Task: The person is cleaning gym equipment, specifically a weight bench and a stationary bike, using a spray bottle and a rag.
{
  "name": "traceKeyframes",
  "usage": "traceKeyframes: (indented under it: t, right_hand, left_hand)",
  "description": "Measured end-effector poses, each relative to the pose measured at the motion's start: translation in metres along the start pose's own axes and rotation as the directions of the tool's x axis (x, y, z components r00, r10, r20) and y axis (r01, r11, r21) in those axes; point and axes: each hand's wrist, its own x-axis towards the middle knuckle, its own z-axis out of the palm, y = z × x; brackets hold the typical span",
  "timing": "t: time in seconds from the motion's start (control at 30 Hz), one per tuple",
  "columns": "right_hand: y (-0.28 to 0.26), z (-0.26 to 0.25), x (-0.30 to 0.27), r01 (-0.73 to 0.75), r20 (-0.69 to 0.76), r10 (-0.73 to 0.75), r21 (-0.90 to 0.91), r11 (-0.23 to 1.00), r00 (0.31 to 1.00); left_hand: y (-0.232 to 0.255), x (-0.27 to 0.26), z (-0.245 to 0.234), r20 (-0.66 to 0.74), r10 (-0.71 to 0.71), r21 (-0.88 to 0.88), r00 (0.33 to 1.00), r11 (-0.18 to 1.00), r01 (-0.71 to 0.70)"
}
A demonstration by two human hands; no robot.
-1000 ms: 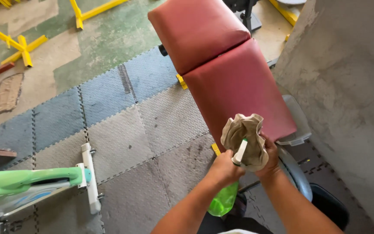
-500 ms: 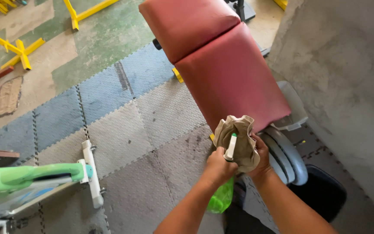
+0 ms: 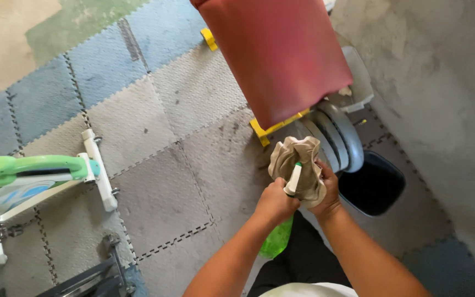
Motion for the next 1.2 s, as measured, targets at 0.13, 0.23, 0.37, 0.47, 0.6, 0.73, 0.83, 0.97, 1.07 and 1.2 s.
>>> traceKeyframes:
  t: [0.13, 0.23, 0.37, 0.47, 0.6, 0.73, 0.83, 0.97, 1.07, 1.2]
  right_hand:
    - [0.004, -0.018, -0.022, -0.028, -0.134, 0.012, -0.113, 0.993, 0.991]
    - [0.005, -0.013, -0.028, -0.092, -0.228, 0.060, -0.131, 0.987, 0.972]
    - [-0.010, -0.076, -0.018, -0.171, -0.283, 0.095, -0.258, 0.951, 0.954]
    - [-0.031, -0.122, -0.009, -0.214, -0.327, 0.147, -0.182, 0.960, 0.934]
    - [-0.062, -0.128, -0.008, -0.156, -0.419, 0.092, -0.120, 0.980, 0.903]
    - [-0.083, -0.136, -0.001, -0.116, -0.393, 0.073, -0.087, 0.989, 0.917]
    - [-0.101, -0.131, 0.004, -0.106, -0.377, 0.057, -0.110, 0.988, 0.924]
    - [-0.136, -0.135, 0.015, 0.197, -0.282, -0.377, -0.506, 0.840, 0.883]
    - [-0.162, -0.155, 0.026, 0.278, -0.105, -0.655, -0.847, 0.453, 0.749]
    - [-0.175, -0.200, 0.047, 0.021, 0.559, -0.500, -0.680, -0.733, 0.662]
  left_hand:
    - [-0.012, -0.009, 0.027, 0.000, 0.075, -0.039, 0.997, 0.996, -0.075]
    - [-0.020, -0.005, 0.048, 0.042, 0.034, -0.063, 0.999, 0.998, -0.031]
    - [-0.028, 0.006, 0.071, 0.016, -0.007, -0.002, 1.000, 1.000, 0.007]
    - [-0.031, 0.015, 0.091, -0.054, 0.061, 0.003, 0.997, 0.998, -0.061]
    - [-0.004, 0.029, 0.102, -0.076, 0.032, -0.007, 0.997, 0.999, -0.032]
    - [0.010, 0.053, 0.119, -0.025, 0.017, 0.042, 1.000, 0.999, -0.016]
    - [0.019, 0.064, 0.132, -0.059, 0.025, -0.029, 0.998, 0.999, -0.027]
    - [0.030, 0.076, 0.143, -0.143, 0.225, -0.147, 0.964, 0.958, -0.246]
    - [0.039, 0.091, 0.149, -0.156, 0.226, -0.200, 0.961, 0.946, -0.255]
    - [0.040, 0.117, 0.162, -0.190, 0.273, -0.218, 0.943, 0.925, -0.312]
